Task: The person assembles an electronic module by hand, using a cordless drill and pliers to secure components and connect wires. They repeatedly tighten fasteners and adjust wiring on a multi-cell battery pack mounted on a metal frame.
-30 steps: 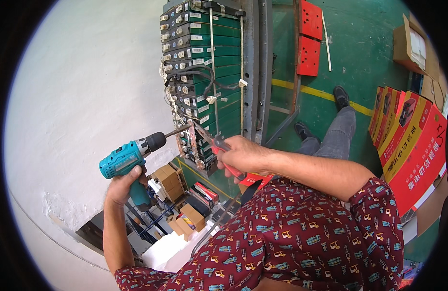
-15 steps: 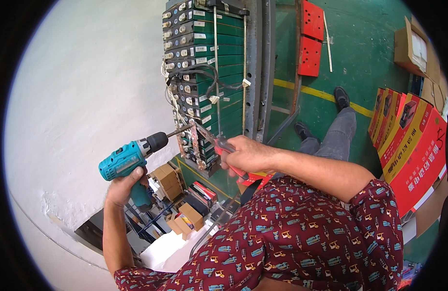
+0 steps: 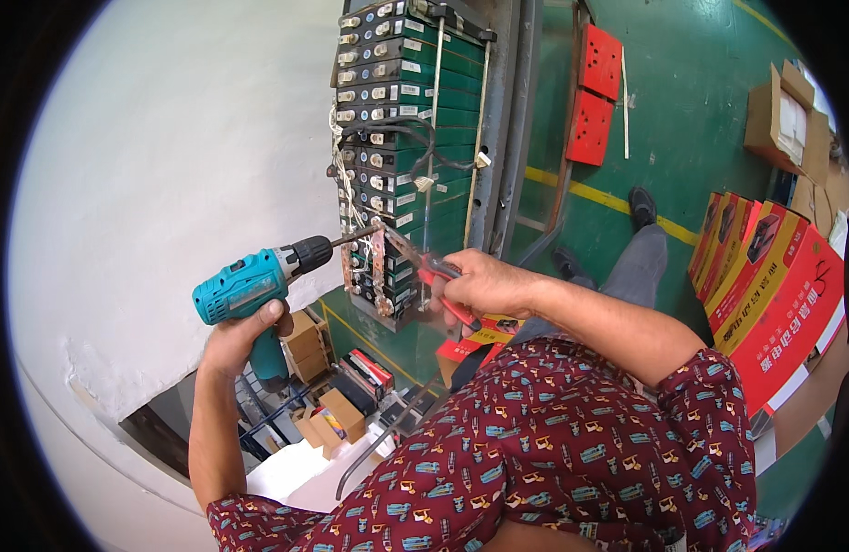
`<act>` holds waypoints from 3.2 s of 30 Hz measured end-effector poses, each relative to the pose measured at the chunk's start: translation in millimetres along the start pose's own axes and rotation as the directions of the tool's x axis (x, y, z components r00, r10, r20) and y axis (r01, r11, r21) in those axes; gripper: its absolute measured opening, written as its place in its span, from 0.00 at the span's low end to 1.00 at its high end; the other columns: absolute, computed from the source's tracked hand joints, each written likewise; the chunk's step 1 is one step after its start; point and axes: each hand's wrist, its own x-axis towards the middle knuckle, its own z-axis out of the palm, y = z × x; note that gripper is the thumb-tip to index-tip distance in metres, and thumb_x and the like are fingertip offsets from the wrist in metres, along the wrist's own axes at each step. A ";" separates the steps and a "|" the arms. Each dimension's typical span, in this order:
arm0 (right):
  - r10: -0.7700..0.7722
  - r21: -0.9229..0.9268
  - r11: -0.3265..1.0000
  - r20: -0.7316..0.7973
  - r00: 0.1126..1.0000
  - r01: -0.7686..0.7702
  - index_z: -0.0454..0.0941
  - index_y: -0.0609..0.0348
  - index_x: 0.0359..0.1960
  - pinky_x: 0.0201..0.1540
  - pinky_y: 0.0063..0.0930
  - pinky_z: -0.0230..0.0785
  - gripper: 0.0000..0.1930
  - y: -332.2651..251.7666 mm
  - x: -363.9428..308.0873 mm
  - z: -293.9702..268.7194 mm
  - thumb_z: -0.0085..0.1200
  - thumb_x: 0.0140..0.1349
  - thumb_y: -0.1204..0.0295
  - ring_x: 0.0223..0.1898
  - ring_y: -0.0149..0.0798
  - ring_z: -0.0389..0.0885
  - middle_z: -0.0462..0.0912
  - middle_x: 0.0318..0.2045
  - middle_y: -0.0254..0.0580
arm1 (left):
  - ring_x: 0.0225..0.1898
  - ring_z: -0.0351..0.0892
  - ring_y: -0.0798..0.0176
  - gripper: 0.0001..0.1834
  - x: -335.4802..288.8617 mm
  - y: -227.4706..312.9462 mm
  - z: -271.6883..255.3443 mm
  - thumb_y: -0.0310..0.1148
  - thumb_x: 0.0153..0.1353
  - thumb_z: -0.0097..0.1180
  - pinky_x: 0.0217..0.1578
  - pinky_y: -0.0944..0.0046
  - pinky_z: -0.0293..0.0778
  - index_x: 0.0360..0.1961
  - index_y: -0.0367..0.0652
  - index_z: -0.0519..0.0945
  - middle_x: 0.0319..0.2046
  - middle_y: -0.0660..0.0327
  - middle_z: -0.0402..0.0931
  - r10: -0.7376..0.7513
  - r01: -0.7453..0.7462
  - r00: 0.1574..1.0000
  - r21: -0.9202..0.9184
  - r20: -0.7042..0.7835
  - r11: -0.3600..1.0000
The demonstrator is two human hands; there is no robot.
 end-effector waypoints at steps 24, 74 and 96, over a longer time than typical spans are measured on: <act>0.093 -0.127 0.986 -0.147 0.985 -0.112 0.75 0.62 0.54 0.49 0.36 0.83 0.18 -41.4 -82.1 -66.1 0.50 0.61 0.80 0.55 0.41 0.85 0.82 0.56 0.44 | 0.29 0.79 0.65 0.21 -22.2 -64.3 26.3 0.39 0.59 0.71 0.31 0.62 0.78 0.49 0.42 0.80 0.33 0.63 0.78 0.244 -0.282 0.957 -0.323 -0.154 0.903; -0.925 -0.744 -0.188 -0.087 0.371 -0.641 0.85 0.50 0.48 0.49 0.45 0.70 0.15 -355.6 -22.7 -306.7 0.54 0.60 0.75 0.49 0.47 0.79 0.81 0.51 0.40 | 0.50 0.80 0.64 0.28 20.3 50.9 193.6 0.33 0.60 0.72 0.53 0.58 0.77 0.60 0.36 0.77 0.47 0.62 0.80 0.189 -0.346 0.935 -0.663 -0.300 0.664; 0.174 -0.487 0.873 0.259 0.950 -0.027 0.77 0.67 0.50 0.46 0.29 0.74 0.18 13.4 -63.5 139.1 0.49 0.57 0.85 0.50 0.39 0.82 0.82 0.36 0.41 | 0.47 0.82 0.65 0.23 -77.3 -167.7 151.2 0.27 0.63 0.67 0.52 0.61 0.78 0.58 0.38 0.75 0.44 0.60 0.81 0.272 -0.807 0.588 -0.576 -0.762 0.131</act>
